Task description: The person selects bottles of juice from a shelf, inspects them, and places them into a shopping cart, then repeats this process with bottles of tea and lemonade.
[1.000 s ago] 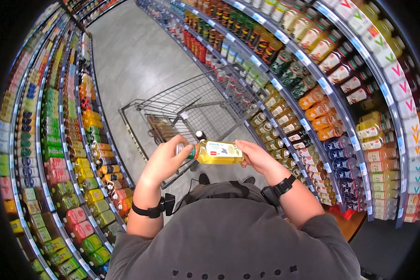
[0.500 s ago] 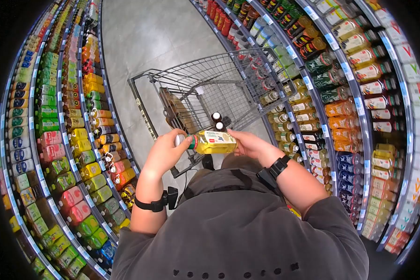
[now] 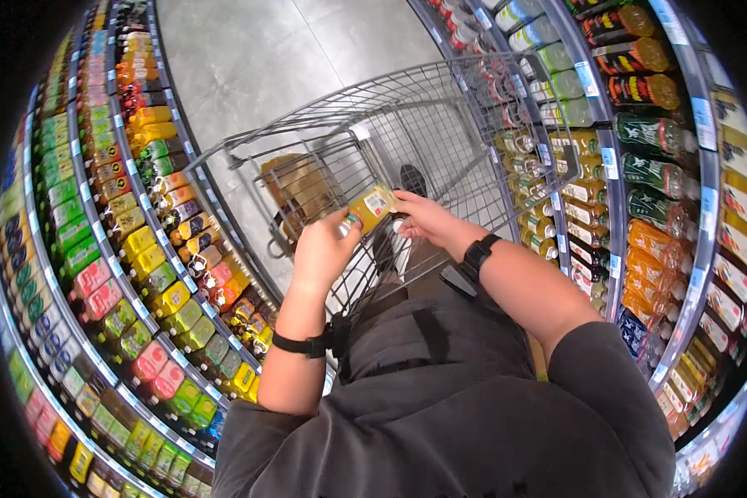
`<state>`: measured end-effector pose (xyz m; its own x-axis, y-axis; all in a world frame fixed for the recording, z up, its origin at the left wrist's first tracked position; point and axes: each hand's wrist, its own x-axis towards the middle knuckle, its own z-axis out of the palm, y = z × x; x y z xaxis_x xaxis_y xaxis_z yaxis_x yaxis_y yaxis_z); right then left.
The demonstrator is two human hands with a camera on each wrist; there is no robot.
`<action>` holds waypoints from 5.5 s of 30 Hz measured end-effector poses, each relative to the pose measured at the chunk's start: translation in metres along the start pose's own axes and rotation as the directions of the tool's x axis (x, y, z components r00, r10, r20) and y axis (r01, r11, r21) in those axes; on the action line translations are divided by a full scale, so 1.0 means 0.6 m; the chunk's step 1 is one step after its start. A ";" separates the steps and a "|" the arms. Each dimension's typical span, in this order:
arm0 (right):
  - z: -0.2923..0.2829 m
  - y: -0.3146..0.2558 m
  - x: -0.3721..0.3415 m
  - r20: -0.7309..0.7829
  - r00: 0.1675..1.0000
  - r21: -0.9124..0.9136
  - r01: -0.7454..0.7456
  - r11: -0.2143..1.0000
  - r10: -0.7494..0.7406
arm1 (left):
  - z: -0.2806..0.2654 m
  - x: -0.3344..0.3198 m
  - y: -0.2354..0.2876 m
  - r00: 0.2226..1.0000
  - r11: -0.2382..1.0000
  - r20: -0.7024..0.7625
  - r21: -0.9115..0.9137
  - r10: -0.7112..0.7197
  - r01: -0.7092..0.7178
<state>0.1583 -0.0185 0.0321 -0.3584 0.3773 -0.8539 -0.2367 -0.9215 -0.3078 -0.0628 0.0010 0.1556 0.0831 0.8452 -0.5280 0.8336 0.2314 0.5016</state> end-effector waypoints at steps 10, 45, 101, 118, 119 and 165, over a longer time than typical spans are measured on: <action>-0.048 0.017 0.161 0.019 0.997 -0.106 -0.072 0.992 0.075 | 0.219 0.214 -0.053 0.979 0.971 0.098 0.175 -0.181 0.162; -0.071 0.006 -0.068 -0.025 0.999 -0.040 0.022 0.999 -0.023 | 0.032 0.002 -0.058 0.988 0.964 0.025 -0.224 0.151 -0.141; -0.424 0.730 -0.965 -0.691 0.240 -0.040 0.929 0.367 -0.682 | 0.418 -0.566 0.660 0.192 0.238 0.528 -0.020 0.827 -0.971; -0.434 0.605 -1.116 -0.515 0.086 -0.331 0.898 0.290 -0.853 | 0.465 -0.602 0.889 0.090 0.106 0.064 -0.313 0.994 -0.944; -0.440 0.597 -1.117 -0.496 0.071 -0.321 0.911 0.258 -0.865 | 0.467 -0.604 0.906 0.065 0.070 0.026 -0.342 0.998 -0.937; -0.431 0.490 -0.929 -0.109 0.433 -0.613 0.679 0.403 -0.895 | 0.379 -0.630 0.743 -0.086 -0.033 0.227 -0.228 0.970 -0.973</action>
<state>0.5220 -0.5237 0.3091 0.1545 0.9780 -0.1400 0.2147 -0.1715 -0.9615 0.4018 -0.3252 0.4230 0.9255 0.0424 0.3763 -0.2327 -0.7201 0.6536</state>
